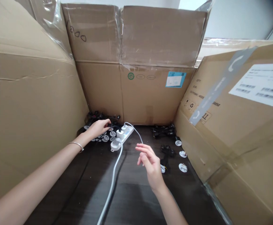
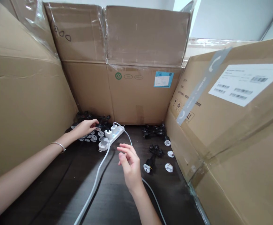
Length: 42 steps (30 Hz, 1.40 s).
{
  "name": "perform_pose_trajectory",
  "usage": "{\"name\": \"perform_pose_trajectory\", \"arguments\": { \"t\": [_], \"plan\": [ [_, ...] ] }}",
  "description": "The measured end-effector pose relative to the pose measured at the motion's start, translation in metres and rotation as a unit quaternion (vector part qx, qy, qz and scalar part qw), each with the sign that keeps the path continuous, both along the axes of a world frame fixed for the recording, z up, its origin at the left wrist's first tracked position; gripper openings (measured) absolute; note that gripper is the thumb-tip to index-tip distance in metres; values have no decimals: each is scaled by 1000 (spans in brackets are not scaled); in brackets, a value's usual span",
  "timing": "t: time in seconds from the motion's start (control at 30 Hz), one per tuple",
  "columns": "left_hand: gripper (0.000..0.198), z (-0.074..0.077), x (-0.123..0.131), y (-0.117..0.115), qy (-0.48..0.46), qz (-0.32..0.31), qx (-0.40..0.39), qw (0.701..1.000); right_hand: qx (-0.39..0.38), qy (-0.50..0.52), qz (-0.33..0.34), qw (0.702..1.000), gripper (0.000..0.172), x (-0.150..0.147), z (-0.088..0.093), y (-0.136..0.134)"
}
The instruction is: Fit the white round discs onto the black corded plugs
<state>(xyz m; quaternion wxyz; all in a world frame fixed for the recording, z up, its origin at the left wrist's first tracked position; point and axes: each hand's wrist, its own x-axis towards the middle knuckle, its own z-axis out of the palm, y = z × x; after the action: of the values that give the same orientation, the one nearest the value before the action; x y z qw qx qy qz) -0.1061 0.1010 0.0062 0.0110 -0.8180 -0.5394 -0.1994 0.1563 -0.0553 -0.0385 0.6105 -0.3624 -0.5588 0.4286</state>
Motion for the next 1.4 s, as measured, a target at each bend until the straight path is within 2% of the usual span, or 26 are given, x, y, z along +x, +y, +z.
{"name": "perform_pose_trajectory", "arguments": {
  "t": [0.17,0.4,0.63,0.73,0.8,0.9,1.0,1.03,1.07,1.13,1.17,1.2,1.23,1.3,1.33,1.4],
  "plan": [
    [26,-6,0,-1,46,7,23,999,-1,2,-3,1000,21,2,2,1],
    [30,-4,-1,0,101,0,26,995,4,2,-6,1000,22,6,1,4],
    [40,-9,-7,6,120,-6,25,992,7,13,-13,1000,23,8,0,7],
    [39,-4,-16,8,112,0,25,993,12,22,-17,1000,23,10,0,8],
    [36,7,-25,5,77,15,50,996,20,34,-45,998,24,14,0,10],
    [31,24,-28,-18,-59,75,157,983,17,78,-145,986,26,27,-1,17],
    [32,26,2,-60,-232,163,268,921,13,95,-276,956,31,47,1,24],
    [32,22,20,-74,-264,174,279,907,23,79,-317,945,32,55,3,26],
    [29,16,40,-88,-285,157,262,909,39,50,-352,934,31,63,5,27],
    [23,-2,82,-109,-303,86,193,929,63,-51,-383,920,30,77,11,28],
    [20,-12,102,-115,-299,47,151,941,57,-133,-375,916,29,82,14,27],
    [19,-22,120,-119,-292,11,104,951,28,-240,-348,906,28,85,17,26],
    [18,-32,134,-120,-288,-22,61,955,-20,-355,-306,883,26,86,18,24],
    [17,-50,153,-120,-291,-50,18,955,-134,-537,-215,804,22,85,15,20],
    [17,-58,158,-120,-292,-57,7,955,-179,-582,-184,771,22,82,11,18],
    [17,-71,161,-121,-292,-64,-7,954,-223,-606,-162,746,30,77,1,14]
  ]
}}
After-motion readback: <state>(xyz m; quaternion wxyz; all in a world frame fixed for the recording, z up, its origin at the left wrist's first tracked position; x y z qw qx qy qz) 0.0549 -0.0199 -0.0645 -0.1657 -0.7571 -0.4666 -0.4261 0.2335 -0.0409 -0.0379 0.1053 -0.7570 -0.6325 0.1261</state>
